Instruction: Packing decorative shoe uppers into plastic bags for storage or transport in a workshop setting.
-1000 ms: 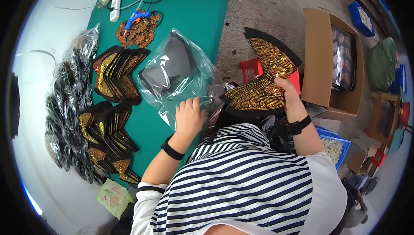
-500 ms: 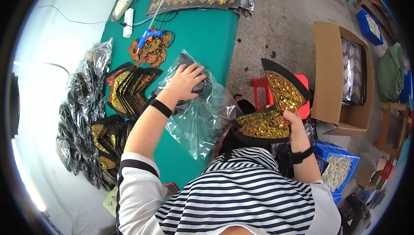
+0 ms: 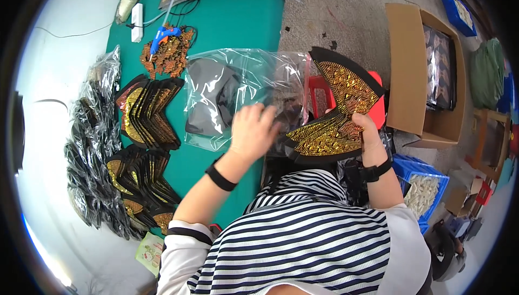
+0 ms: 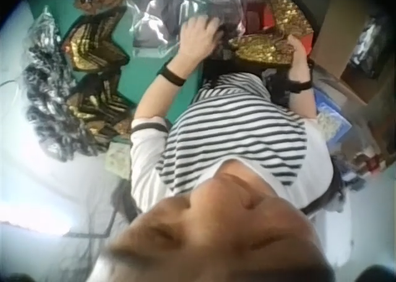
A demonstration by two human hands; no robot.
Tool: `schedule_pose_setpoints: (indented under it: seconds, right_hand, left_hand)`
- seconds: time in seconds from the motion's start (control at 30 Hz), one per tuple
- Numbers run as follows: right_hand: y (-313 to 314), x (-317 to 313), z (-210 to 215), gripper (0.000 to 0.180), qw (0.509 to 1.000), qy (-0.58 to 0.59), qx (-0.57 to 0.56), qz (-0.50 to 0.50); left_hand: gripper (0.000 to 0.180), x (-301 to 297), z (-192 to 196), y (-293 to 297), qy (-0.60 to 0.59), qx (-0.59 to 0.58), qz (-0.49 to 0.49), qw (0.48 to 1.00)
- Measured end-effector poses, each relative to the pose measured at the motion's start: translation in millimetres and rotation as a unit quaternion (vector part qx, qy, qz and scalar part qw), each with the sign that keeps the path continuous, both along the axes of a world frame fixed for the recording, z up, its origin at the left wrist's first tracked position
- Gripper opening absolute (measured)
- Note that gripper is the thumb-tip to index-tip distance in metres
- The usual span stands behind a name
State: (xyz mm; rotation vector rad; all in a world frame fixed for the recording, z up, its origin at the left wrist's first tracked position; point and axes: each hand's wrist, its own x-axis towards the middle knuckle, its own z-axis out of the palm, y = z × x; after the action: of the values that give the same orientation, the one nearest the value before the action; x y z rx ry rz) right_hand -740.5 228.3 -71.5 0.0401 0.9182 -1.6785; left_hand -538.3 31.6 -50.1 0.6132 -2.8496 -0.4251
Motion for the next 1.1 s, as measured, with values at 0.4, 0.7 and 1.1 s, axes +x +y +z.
schedule_pose_setpoints:
  seconds: [0.4,0.7,1.1]
  right_hand:
    - [48.6,-7.0,-4.3,0.058,0.995,0.008,0.029,-0.095]
    - [45.8,-19.4,-3.7,0.064,0.999,0.005,0.005,0.048]
    - [-4.3,-27.6,-32.9,0.062,0.948,-0.022,0.051,0.313]
  left_hand:
    - [0.038,-73.0,-44.6,37.1,-0.442,-0.086,-0.172,0.876]
    - [0.011,-37.8,-6.3,30.7,0.033,0.092,0.052,0.994]
    - [0.012,-31.1,29.6,45.0,0.188,0.105,0.056,0.975]
